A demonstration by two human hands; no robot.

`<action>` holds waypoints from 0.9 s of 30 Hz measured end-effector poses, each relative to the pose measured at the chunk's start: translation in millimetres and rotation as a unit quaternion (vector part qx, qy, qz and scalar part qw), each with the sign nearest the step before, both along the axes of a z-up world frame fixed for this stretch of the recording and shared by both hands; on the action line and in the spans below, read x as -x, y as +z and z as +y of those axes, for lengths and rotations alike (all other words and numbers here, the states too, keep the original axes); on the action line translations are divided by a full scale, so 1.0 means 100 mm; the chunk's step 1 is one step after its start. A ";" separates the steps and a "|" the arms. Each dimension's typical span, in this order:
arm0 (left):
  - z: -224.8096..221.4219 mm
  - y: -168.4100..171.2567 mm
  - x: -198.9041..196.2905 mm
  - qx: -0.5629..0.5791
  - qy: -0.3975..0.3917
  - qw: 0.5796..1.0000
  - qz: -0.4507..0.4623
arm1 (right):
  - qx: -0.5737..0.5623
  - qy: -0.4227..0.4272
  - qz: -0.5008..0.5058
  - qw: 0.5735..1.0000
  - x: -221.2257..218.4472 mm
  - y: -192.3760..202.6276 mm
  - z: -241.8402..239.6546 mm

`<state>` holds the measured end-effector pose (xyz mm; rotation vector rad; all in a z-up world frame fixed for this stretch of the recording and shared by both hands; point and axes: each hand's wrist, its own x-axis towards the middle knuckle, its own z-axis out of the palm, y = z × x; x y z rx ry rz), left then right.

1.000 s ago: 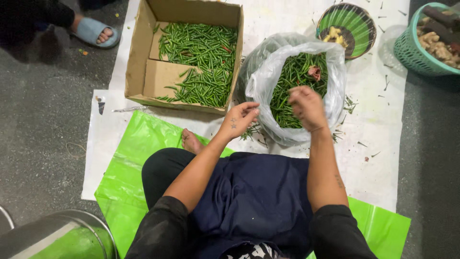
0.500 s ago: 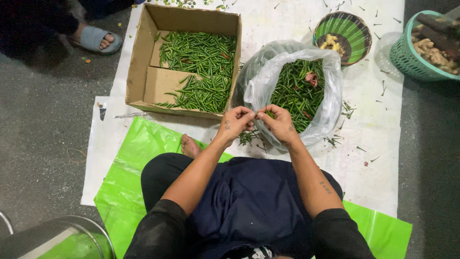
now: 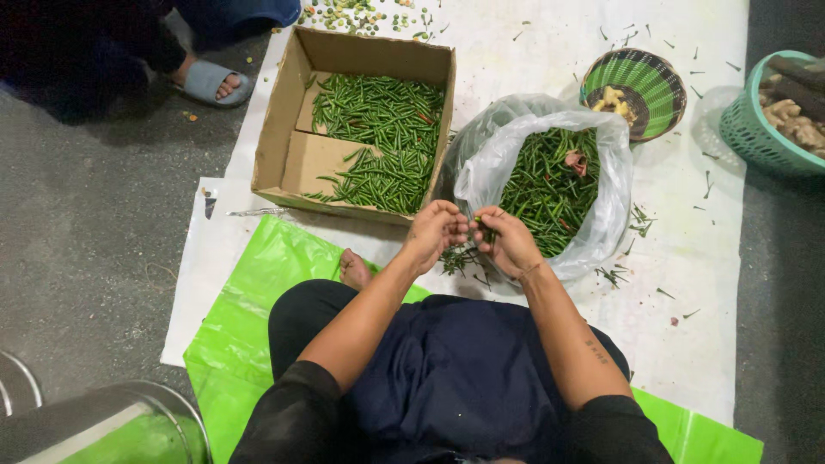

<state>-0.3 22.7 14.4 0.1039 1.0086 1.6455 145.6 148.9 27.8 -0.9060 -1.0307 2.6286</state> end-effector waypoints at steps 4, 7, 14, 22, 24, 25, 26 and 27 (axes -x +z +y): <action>-0.03 0.14 -0.10 0.051 -0.044 0.956 0.285 | -0.033 0.029 -0.024 0.999 0.06 0.02 -0.11; -0.10 0.31 -0.19 0.079 -0.056 0.864 0.494 | -0.043 0.051 -0.045 0.997 0.04 0.00 -0.13; -0.14 0.57 -0.24 0.128 -0.088 0.772 0.617 | -0.039 0.071 -0.043 0.996 0.06 -0.09 -0.16; -0.02 0.12 -0.12 0.045 -0.020 0.948 0.314 | -0.035 0.064 -0.009 0.997 0.07 0.06 -0.20; -0.01 0.07 -0.09 0.023 0.023 0.958 0.286 | -0.058 0.043 -0.011 0.997 0.08 0.07 -0.19; -0.02 0.06 -0.08 0.029 0.033 0.959 0.281 | -0.068 0.033 -0.013 0.997 0.07 0.06 -0.19; -0.03 0.06 -0.08 0.035 0.044 0.959 0.277 | -0.066 0.017 -0.019 0.998 0.06 0.05 -0.18; -0.03 0.07 -0.07 0.047 0.041 0.961 0.271 | -0.064 0.000 -0.023 0.998 0.06 0.05 -0.17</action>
